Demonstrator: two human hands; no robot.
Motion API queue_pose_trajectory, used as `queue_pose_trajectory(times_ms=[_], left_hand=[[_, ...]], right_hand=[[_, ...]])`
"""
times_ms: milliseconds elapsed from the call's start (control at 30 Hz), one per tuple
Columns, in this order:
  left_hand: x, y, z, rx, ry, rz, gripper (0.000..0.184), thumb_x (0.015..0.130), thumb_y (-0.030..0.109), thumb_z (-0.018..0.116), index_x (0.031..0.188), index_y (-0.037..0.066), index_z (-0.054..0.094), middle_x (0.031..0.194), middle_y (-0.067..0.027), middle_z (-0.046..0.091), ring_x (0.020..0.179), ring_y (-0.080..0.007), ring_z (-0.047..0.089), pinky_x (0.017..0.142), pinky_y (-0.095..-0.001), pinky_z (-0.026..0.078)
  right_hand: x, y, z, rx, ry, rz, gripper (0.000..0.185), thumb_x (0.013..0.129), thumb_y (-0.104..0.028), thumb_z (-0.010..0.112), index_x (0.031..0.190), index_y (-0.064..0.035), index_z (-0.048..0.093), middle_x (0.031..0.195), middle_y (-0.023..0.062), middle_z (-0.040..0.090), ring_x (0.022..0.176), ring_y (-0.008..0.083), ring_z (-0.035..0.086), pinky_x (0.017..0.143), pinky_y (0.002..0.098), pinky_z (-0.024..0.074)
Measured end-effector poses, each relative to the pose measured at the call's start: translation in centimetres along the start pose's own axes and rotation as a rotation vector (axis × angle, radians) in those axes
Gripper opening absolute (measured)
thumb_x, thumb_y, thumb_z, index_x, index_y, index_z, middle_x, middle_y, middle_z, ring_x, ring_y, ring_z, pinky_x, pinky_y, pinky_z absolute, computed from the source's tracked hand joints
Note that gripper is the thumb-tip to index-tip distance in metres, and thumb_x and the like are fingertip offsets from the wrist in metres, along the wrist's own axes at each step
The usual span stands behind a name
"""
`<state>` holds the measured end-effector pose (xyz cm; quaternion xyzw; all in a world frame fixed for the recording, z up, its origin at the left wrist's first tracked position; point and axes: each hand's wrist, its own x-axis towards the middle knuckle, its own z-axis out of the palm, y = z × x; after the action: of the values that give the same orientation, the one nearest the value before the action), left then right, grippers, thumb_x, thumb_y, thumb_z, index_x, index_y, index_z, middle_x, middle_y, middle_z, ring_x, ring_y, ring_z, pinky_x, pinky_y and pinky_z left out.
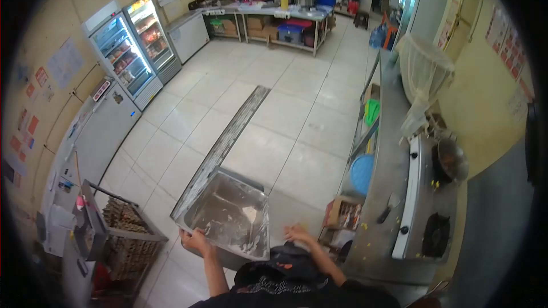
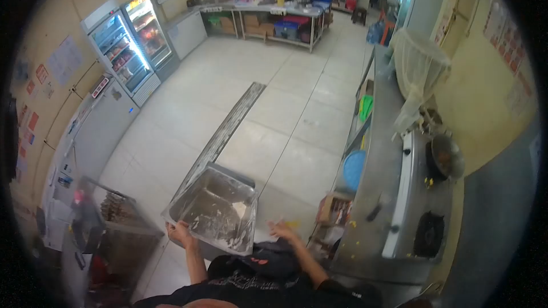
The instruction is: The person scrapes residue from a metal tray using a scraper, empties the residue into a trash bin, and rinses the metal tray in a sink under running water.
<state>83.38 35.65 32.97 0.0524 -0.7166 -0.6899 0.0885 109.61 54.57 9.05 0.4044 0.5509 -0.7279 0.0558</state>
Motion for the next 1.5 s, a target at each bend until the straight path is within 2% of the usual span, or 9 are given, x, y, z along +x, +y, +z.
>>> queue_pose_trajectory(times_ms=[167,433,600,733,833,1233,1300,1333,1500], left_hand=[[-2.5,-2.4,3.1,-0.066,-0.019,-0.063,0.047,0.055,-0.017,0.041,0.099,-0.005,0.052,0.085,-0.0034,0.052,0.061,-0.0090,0.047,0.041,-0.0200,0.035],[-5.4,-2.3,4.8,-0.135,-0.086,-0.187,0.018,0.055,-0.008,0.048,0.071,0.000,0.050,0.078,-0.0039,0.049,0.062,-0.0129,0.044,0.048,-0.0242,0.033],[-7.0,-6.0,4.5,-0.173,-0.186,-0.302,0.004,0.061,-0.003,0.056,0.060,-0.004,0.051,0.094,-0.0097,0.051,0.073,-0.0152,0.051,0.061,-0.0256,0.040],[-8.8,-9.2,3.4,-0.251,-0.255,-0.527,0.010,0.068,0.003,0.059,0.064,-0.005,0.055,0.099,-0.0115,0.051,0.075,-0.0148,0.053,0.062,-0.0251,0.041],[-11.7,-9.3,1.4,-0.270,-0.284,-0.708,0.021,0.074,0.014,0.063,0.060,0.001,0.053,0.070,-0.0047,0.053,0.058,-0.0105,0.049,0.051,-0.0230,0.038],[-10.7,-18.5,4.6,0.354,-0.958,-0.312,0.046,0.064,0.027,0.072,0.097,-0.002,0.056,0.063,-0.0074,0.058,0.055,-0.0149,0.055,0.050,-0.0282,0.045],[-10.2,-24.7,7.1,0.720,-1.366,-0.022,0.065,0.071,0.058,0.053,0.095,-0.002,0.059,0.078,-0.0163,0.062,0.063,-0.0263,0.060,0.058,-0.0381,0.047],[-12.1,-25.6,7.0,0.635,-1.161,0.121,0.076,0.072,0.068,0.040,0.086,-0.003,0.061,0.079,-0.0212,0.061,0.068,-0.0331,0.060,0.064,-0.0427,0.046],[-15.2,-21.5,6.8,0.576,-1.155,-0.256,0.067,0.081,0.056,0.037,0.078,-0.007,0.060,0.080,-0.0265,0.059,0.079,-0.0391,0.058,0.071,-0.0443,0.044]], right_hand=[[-4.2,-6.3,1.7,0.333,0.017,0.015,0.089,0.080,-0.035,0.058,0.131,-0.0011,-0.006,0.091,0.0183,0.055,0.075,0.0254,0.059,0.066,0.0336,0.0503],[-1.6,-5.1,0.9,0.067,0.871,-0.349,0.045,0.063,0.000,0.059,0.105,-0.0007,0.043,0.080,0.0087,0.054,0.070,0.0144,0.052,0.058,0.0257,0.0417],[-5.4,-10.9,-4.3,0.246,0.955,-0.607,0.031,0.058,0.004,0.057,0.085,-0.0021,0.045,0.068,0.0037,0.047,0.063,0.0121,0.049,0.056,0.0244,0.0393],[-6.6,-13.9,-8.7,-0.160,0.986,-0.808,0.029,0.056,0.003,0.056,0.080,-0.0033,0.041,0.075,0.0050,0.045,0.069,0.0136,0.043,0.065,0.0260,0.0378],[-12.0,-20.0,-7.2,-0.290,0.998,-0.679,0.026,0.057,0.004,0.054,0.078,-0.0025,0.039,0.072,0.0054,0.041,0.069,0.0156,0.041,0.067,0.0260,0.0362],[-13.6,-21.9,-6.6,-0.432,0.949,-0.776,0.020,0.062,0.000,0.051,0.079,-0.0004,0.040,0.070,0.0076,0.039,0.067,0.0196,0.041,0.064,0.0316,0.0381],[-12.5,-21.2,-7.5,-0.486,0.837,-0.791,0.019,0.064,0.000,0.050,0.079,-0.0012,0.039,0.072,0.0070,0.040,0.068,0.0190,0.041,0.063,0.0308,0.0375],[-12.3,-21.6,-7.3,-0.492,0.827,-0.839,0.020,0.065,0.000,0.051,0.080,-0.0017,0.039,0.073,0.0066,0.040,0.068,0.0188,0.041,0.063,0.0304,0.0377],[-12.9,-22.1,-7.5,-0.652,0.738,-0.696,0.030,0.064,0.010,0.054,0.080,-0.0056,0.034,0.075,0.0032,0.036,0.073,0.0129,0.040,0.068,0.0240,0.0349]])
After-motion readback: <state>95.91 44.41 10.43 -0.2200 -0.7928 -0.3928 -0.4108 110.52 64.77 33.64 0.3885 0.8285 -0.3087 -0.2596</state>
